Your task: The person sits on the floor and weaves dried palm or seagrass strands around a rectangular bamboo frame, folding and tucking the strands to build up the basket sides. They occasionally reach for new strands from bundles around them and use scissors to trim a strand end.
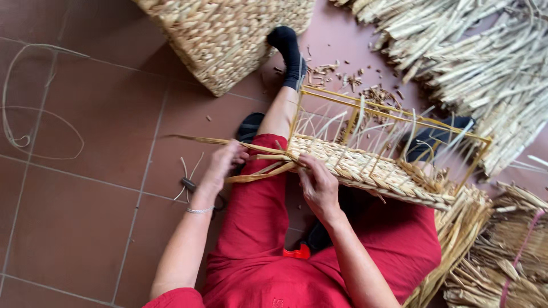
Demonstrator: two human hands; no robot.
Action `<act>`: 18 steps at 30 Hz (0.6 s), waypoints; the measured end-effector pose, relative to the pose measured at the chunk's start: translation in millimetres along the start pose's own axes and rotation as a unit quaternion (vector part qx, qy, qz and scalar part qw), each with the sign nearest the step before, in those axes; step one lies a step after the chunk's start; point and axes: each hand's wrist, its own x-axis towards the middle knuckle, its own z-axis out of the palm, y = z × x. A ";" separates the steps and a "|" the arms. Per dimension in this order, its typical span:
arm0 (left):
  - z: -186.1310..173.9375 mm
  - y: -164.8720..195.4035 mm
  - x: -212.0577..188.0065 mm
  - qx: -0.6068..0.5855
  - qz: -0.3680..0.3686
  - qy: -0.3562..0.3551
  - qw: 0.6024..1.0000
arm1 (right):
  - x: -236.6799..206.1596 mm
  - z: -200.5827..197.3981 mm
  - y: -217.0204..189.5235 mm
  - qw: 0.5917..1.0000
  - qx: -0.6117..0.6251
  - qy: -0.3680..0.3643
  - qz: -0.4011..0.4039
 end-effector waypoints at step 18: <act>32.1 -12.3 -29.2 0.490 0.277 -0.108 0.819 | 42.7 27.9 9.9 0.955 0.102 -0.119 0.252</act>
